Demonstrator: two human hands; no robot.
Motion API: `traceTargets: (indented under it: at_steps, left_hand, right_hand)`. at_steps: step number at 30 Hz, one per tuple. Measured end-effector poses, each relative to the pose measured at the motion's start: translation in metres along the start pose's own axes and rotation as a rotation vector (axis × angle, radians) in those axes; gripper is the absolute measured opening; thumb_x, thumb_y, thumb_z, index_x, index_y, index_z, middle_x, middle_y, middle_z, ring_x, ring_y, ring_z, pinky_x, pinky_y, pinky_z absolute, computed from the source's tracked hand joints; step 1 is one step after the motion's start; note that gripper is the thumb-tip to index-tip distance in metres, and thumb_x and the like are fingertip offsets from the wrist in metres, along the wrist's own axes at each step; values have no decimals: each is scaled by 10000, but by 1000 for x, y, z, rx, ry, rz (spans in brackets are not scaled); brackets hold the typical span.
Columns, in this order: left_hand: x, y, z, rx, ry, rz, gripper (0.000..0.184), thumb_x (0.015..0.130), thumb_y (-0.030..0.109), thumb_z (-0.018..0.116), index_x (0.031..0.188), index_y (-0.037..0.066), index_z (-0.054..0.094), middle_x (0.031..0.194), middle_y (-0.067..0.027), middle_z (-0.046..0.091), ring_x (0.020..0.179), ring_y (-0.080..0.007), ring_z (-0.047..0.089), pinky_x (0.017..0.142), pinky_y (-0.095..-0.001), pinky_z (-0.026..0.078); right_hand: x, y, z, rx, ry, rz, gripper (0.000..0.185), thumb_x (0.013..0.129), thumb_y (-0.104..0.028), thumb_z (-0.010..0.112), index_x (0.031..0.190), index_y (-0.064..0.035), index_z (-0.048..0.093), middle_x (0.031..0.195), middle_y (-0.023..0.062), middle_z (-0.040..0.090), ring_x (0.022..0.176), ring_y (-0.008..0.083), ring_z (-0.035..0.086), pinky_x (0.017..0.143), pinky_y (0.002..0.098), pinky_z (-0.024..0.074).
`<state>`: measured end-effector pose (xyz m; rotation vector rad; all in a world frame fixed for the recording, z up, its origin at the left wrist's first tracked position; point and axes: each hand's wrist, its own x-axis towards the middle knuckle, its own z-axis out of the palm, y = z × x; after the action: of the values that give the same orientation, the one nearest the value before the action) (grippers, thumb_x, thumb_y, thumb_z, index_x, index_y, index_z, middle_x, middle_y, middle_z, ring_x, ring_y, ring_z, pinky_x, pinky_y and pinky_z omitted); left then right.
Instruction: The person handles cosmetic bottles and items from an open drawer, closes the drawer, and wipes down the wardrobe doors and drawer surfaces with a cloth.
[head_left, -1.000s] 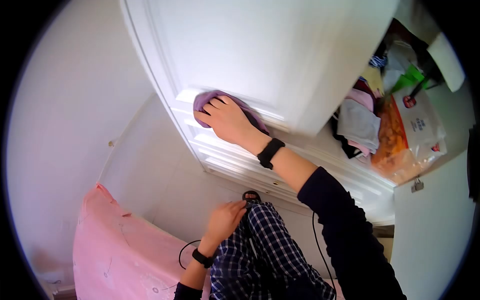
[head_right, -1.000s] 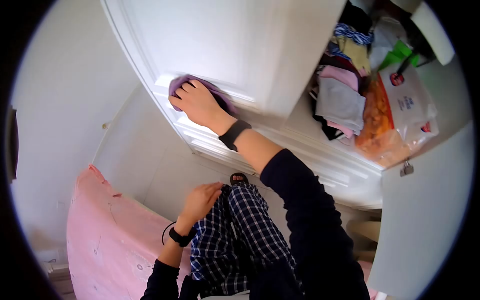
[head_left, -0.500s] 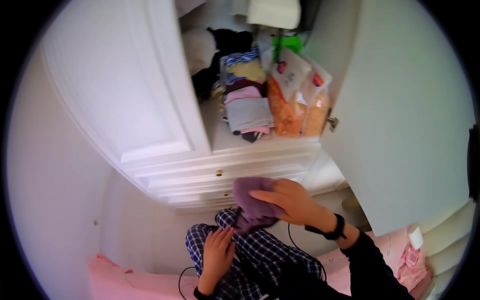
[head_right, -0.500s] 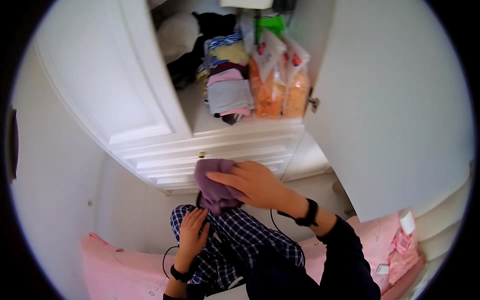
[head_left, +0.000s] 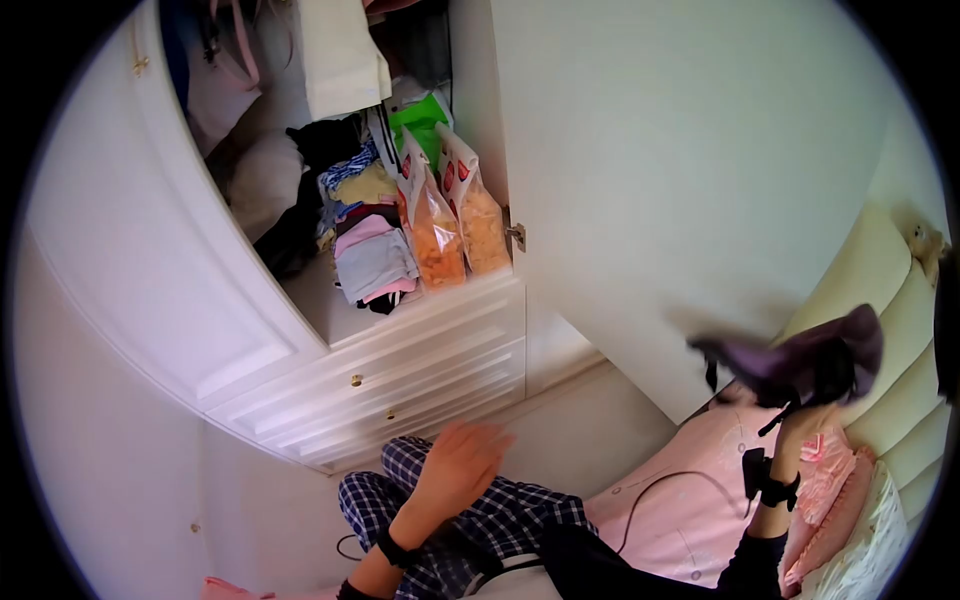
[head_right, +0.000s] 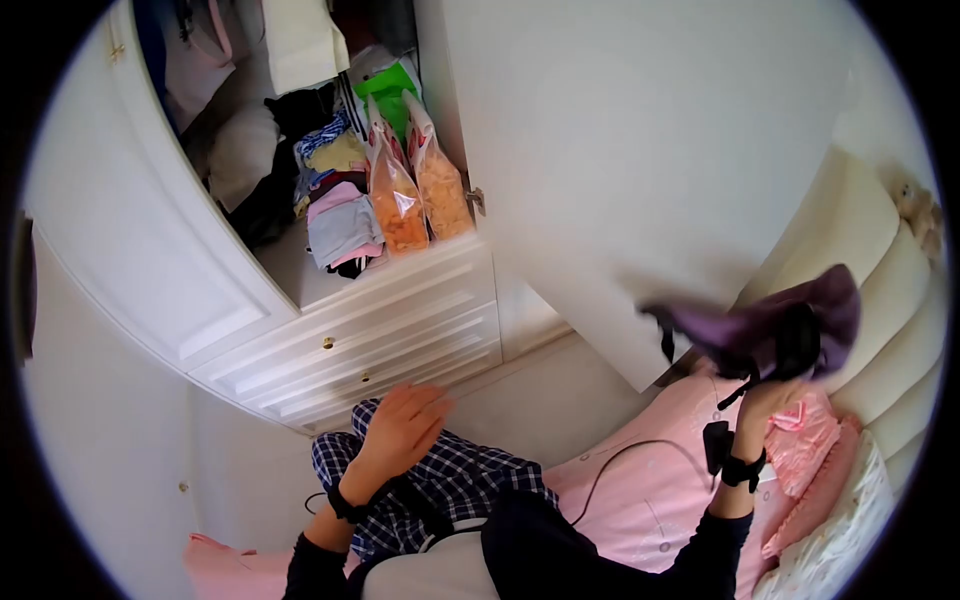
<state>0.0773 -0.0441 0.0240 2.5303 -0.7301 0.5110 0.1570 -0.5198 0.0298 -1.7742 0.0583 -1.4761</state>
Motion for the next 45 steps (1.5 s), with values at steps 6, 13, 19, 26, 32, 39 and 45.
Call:
traceTargets:
  at_steps: [6, 13, 19, 26, 32, 39, 45]
  left_hand:
    - [15, 18, 3, 75, 33, 115, 343, 835, 129, 595, 1178, 111, 584, 1241, -85, 543, 1136, -252, 517, 985, -440, 394]
    - [15, 25, -3, -6, 120, 60, 484, 840, 204, 618, 1293, 99, 484, 1347, -139, 446, 1168, -294, 483, 1004, -450, 373]
    - [23, 37, -1, -128, 110, 114, 684, 844, 296, 620, 1406, 63, 307, 1427, -198, 325, 1268, -349, 385, 1043, -464, 325]
    - [-11, -12, 8, -646, 420, -314, 688, 945, 382, 449, 1439, -4, 165, 1387, -221, 374, 1152, -285, 505, 939, -357, 434]
    - [-49, -84, -11, -863, 939, -775, 450, 997, 371, 352, 807, 10, 543, 638, 30, 445, 576, -77, 388, 526, -256, 338]
    - [-63, -143, -7, -621, 965, -595, 327, 922, 280, 546, 784, -16, 540, 644, 19, 474, 600, -82, 400, 545, -261, 356]
    - [-61, -145, 19, -580, 866, -621, 317, 798, 167, 705, 1033, -11, 592, 858, -137, 667, 814, -179, 625, 743, -306, 479]
  right_hand:
    - [-40, 64, 89, 649, -177, 726, 484, 1001, -305, 341, 1351, 27, 383, 1317, 84, 472, 1209, 176, 428, 1032, 293, 310]
    - [-62, -17, 74, 819, -360, 949, 502, 970, -431, 376, 1287, -49, 453, 1218, 55, 535, 1095, 202, 516, 935, 329, 418]
    - [-131, -93, 71, 679, -737, 985, 445, 953, -338, 403, 1267, -25, 439, 1144, 105, 546, 1041, 210, 543, 908, 343, 444]
    - [-164, -240, 138, 954, -1146, 300, 599, 841, 98, 437, 1400, -18, 257, 1404, 161, 325, 1291, 239, 345, 1052, 335, 285]
    - [-191, -293, 203, 884, -1316, -59, 566, 870, 11, 528, 1389, 10, 302, 1409, 163, 352, 1320, 273, 328, 1085, 336, 225]
    - [-205, -296, 253, 872, -1029, -87, 574, 876, 22, 536, 1397, 16, 295, 1427, 177, 345, 1345, 286, 300, 1097, 355, 233]
    - [-135, -367, 312, 1081, -669, -367, 645, 833, 52, 556, 1407, 35, 262, 1401, 181, 351, 1285, 285, 359, 1069, 354, 256]
